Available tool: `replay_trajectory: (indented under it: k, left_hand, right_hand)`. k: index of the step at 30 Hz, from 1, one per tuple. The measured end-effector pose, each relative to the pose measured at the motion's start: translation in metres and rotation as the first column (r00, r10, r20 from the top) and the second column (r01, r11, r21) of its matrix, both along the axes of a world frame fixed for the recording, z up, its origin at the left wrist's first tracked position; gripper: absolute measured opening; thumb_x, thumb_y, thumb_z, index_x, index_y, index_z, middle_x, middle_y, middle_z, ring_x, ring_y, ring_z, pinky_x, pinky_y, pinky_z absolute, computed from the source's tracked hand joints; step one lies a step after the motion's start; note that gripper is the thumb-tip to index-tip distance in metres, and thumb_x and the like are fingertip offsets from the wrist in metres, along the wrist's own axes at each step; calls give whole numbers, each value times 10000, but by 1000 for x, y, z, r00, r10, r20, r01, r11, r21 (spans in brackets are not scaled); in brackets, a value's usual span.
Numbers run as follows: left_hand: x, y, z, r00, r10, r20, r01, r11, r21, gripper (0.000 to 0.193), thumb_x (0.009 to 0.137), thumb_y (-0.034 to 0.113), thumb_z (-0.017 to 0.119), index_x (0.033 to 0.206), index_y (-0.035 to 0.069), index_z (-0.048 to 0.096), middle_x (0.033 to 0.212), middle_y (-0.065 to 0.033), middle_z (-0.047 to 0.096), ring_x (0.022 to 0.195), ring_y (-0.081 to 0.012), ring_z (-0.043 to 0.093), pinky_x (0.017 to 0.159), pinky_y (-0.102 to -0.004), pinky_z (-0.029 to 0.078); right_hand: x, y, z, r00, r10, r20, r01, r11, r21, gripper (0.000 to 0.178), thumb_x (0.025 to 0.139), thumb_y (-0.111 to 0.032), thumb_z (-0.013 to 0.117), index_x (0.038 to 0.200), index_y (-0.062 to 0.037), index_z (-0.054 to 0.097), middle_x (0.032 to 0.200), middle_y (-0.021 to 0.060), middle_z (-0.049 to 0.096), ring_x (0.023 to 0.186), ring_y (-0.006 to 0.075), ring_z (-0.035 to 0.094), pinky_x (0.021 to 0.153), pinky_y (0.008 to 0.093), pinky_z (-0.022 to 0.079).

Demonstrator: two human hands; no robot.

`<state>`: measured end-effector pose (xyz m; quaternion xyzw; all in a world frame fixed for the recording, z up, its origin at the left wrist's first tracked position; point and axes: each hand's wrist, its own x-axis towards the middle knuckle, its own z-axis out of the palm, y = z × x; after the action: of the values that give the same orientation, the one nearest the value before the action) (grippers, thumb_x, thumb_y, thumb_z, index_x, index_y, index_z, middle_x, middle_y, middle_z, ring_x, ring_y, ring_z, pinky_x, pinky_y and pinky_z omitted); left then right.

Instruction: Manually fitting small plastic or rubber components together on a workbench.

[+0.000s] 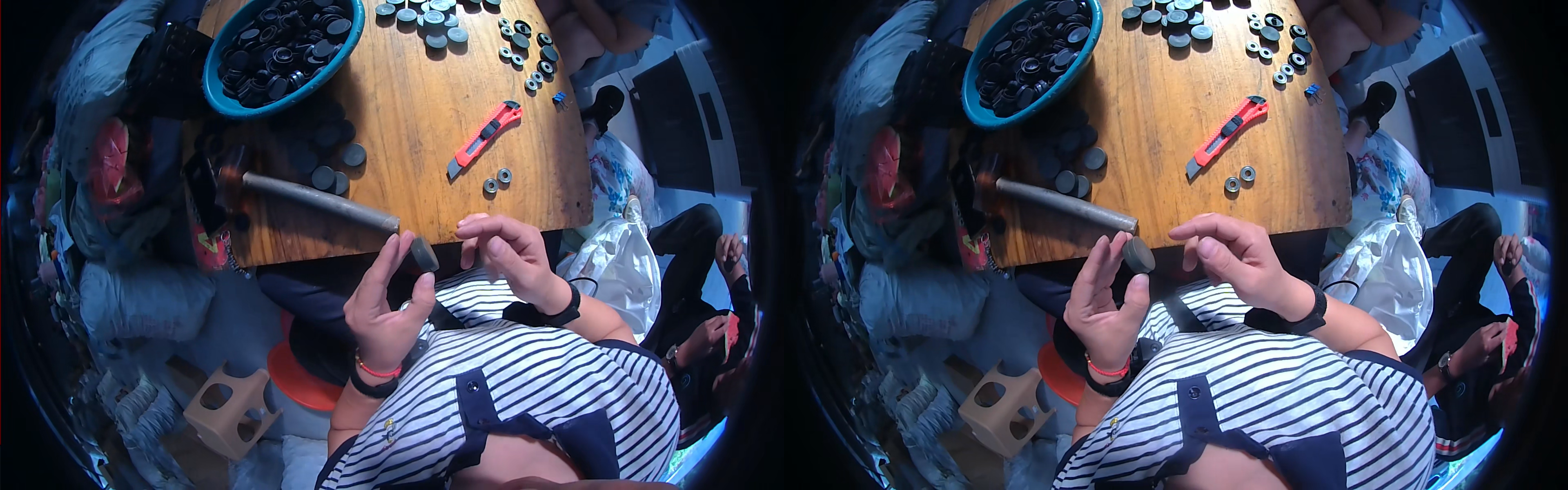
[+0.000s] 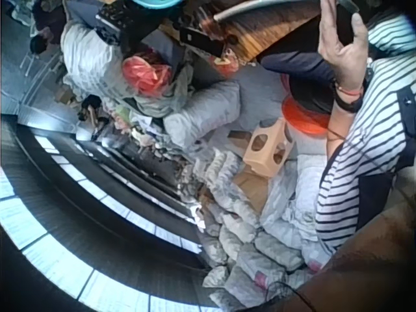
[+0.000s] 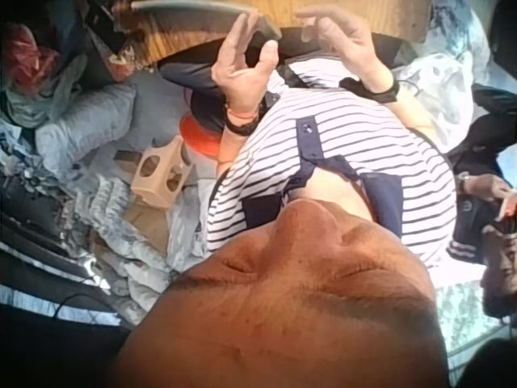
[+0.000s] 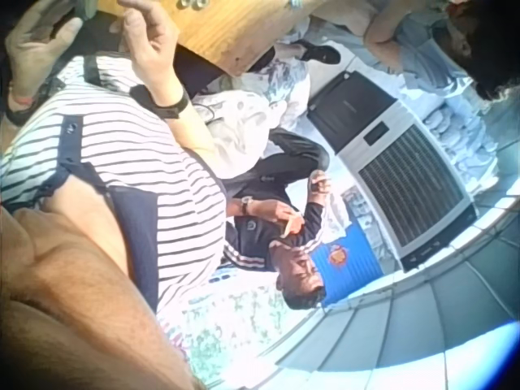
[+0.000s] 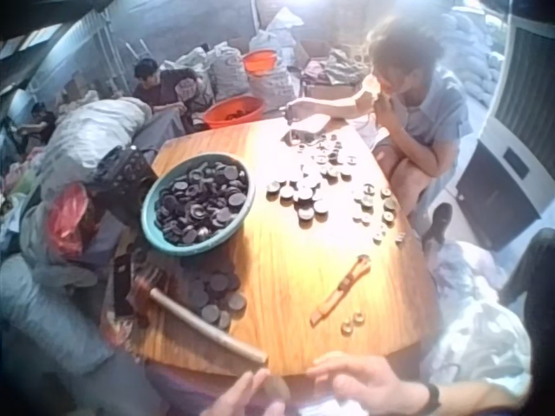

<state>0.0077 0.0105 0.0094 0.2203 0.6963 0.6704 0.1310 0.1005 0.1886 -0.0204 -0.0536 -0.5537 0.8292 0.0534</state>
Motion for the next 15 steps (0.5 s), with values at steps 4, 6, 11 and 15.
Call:
replay_trajectory:
  k: [4,6,11,15]
  left_hand:
    - [-3,-2,-1,971,-161,178,152,986,64,546,815,-57,631,1325,-86,438,1213,-225,591,1118,-240,597,976,-328,458]
    - [-6,-3,-1,882,-238,406,158,962,221,545,863,-20,606,1359,-67,383,1249,-199,556,1097,-203,586,972,-317,454]
    - [-8,-2,-14,806,-203,556,25,950,311,417,866,60,682,1212,-51,478,1204,-182,570,1084,-182,588,941,-294,473]
    - [-3,0,-11,845,-120,521,-29,963,268,399,842,-7,684,1192,-54,498,1214,-189,568,1070,-187,596,936,-300,488]
  right_hand:
    - [-25,-11,21,968,-104,-228,201,866,458,398,838,-46,611,1231,1,562,1038,111,628,955,216,590,838,328,470]
    - [-37,-6,25,933,95,-347,234,571,787,450,684,-29,713,1120,0,604,1148,149,584,1120,355,539,914,415,450]
    - [-37,-18,8,885,-71,-460,438,460,772,342,637,-32,741,952,-31,609,1148,142,590,1107,320,553,897,407,461]
    - [-37,-22,11,902,-104,-419,395,589,704,391,730,-67,730,1095,-16,598,1158,155,595,1081,313,569,932,380,440]
